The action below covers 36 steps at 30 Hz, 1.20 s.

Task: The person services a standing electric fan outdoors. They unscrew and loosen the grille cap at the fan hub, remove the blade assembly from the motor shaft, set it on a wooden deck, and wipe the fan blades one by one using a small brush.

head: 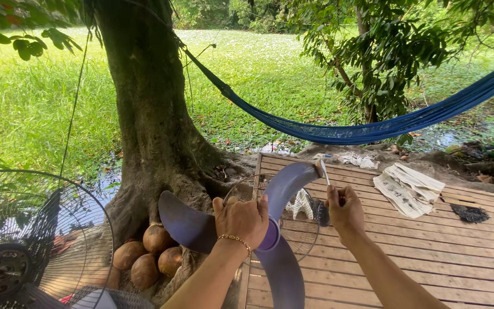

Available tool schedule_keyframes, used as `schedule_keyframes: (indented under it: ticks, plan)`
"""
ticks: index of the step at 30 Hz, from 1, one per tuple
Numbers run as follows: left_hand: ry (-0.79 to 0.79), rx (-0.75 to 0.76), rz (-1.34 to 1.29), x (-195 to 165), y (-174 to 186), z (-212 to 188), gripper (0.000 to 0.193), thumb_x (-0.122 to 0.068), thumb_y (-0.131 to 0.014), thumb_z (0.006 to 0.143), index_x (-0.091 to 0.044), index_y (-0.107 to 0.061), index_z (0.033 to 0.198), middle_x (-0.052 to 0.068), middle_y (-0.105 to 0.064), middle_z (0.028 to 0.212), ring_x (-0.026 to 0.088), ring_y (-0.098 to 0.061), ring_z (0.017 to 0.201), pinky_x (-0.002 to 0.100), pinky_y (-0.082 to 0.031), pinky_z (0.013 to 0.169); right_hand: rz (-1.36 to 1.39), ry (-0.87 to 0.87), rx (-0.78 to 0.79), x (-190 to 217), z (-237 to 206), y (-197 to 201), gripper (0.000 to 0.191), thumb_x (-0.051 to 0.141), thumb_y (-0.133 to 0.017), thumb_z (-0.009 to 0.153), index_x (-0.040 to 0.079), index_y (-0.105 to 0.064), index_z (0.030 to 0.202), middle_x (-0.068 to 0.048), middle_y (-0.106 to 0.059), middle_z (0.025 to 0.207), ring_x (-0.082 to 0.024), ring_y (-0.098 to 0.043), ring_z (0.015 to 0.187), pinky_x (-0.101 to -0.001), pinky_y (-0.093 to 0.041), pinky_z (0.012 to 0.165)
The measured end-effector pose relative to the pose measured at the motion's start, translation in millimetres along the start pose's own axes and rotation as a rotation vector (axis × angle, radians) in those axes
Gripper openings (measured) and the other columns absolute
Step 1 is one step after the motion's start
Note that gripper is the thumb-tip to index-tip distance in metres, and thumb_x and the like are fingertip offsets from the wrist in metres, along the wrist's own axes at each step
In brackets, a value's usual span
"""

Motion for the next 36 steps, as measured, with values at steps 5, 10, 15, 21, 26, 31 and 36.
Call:
schedule_keyframes:
  ticks: [5, 10, 15, 21, 26, 31, 36]
  plan:
    - [0.030, -0.032, -0.046, -1, -1, 3, 0.065, -0.048, -0.029, 0.103, -0.012, -0.078, 0.082, 0.014, -0.074, 0.086, 0.032, -0.065, 0.105, 0.057, -0.027, 0.111, 0.256, 0.031, 0.329, -11, 3, -14, 0.027, 0.035, -0.056, 0.101, 0.010, -0.058, 0.092, -0.002, -0.062, 0.074, -0.010, -0.047, 0.058, -0.0276, -0.041, 0.049]
    - [0.052, -0.043, -0.088, 0, -2, 13, 0.066, -0.047, -0.026, 0.105, -0.012, -0.079, 0.084, 0.016, -0.074, 0.087, 0.033, -0.063, 0.109, 0.059, -0.025, 0.111, 0.200, 0.205, 0.682, -21, -9, -31, 0.028, 0.034, -0.060, 0.099, 0.007, -0.058, 0.089, -0.002, -0.065, 0.074, -0.008, -0.050, 0.061, -0.0231, -0.044, 0.053]
    - [0.027, -0.025, -0.037, 3, -2, 7, 0.067, -0.048, -0.027, 0.105, -0.011, -0.079, 0.083, 0.015, -0.075, 0.088, 0.032, -0.064, 0.109, 0.058, -0.026, 0.112, 0.210, 0.028, 0.315, -16, 14, -17, 0.029, 0.033, -0.061, 0.100, 0.006, -0.057, 0.090, -0.005, -0.060, 0.074, -0.010, -0.043, 0.059, -0.0273, -0.036, 0.049]
    - [0.059, 0.023, -0.055, 0, -2, 5, 0.069, -0.048, -0.027, 0.106, -0.010, -0.078, 0.080, 0.015, -0.074, 0.085, 0.030, -0.065, 0.104, 0.056, -0.028, 0.112, 0.224, 0.037, 0.316, -20, 11, -16, 0.028, 0.033, -0.060, 0.099, 0.007, -0.056, 0.090, -0.006, -0.064, 0.075, -0.011, -0.048, 0.059, -0.0278, -0.042, 0.050]
    - [0.031, -0.019, -0.048, -1, -2, 5, 0.067, -0.048, -0.028, 0.105, -0.010, -0.078, 0.081, 0.014, -0.074, 0.086, 0.031, -0.064, 0.103, 0.058, -0.025, 0.112, 0.238, 0.132, 0.420, -31, -3, -24, 0.033, 0.034, -0.064, 0.099, 0.004, -0.056, 0.088, -0.007, -0.065, 0.075, -0.009, -0.047, 0.061, -0.0264, -0.040, 0.051]
    - [0.038, 0.011, -0.054, 1, -6, 1, 0.067, -0.048, -0.026, 0.105, -0.011, -0.078, 0.084, 0.014, -0.074, 0.087, 0.030, -0.064, 0.107, 0.058, -0.025, 0.113, 0.299, -0.036, 0.150, -40, 16, -8, 0.031, 0.034, -0.062, 0.100, 0.005, -0.055, 0.092, -0.006, -0.063, 0.078, -0.011, -0.045, 0.060, -0.0278, -0.040, 0.050]
    - [0.053, -0.004, -0.067, -2, -7, 2, 0.068, -0.048, -0.026, 0.105, -0.010, -0.078, 0.083, 0.014, -0.074, 0.089, 0.030, -0.064, 0.107, 0.058, -0.025, 0.112, 0.306, 0.027, 0.247, -50, 10, -14, 0.034, 0.036, -0.063, 0.098, 0.004, -0.055, 0.090, -0.006, -0.061, 0.073, -0.012, -0.045, 0.059, -0.0278, -0.040, 0.049]
Point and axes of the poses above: each hand's wrist, its own z-axis towards the middle knuckle, its own y-axis out of the back of the hand, x = y × z, the point moved 3 cm from there along z, towards the middle knuckle
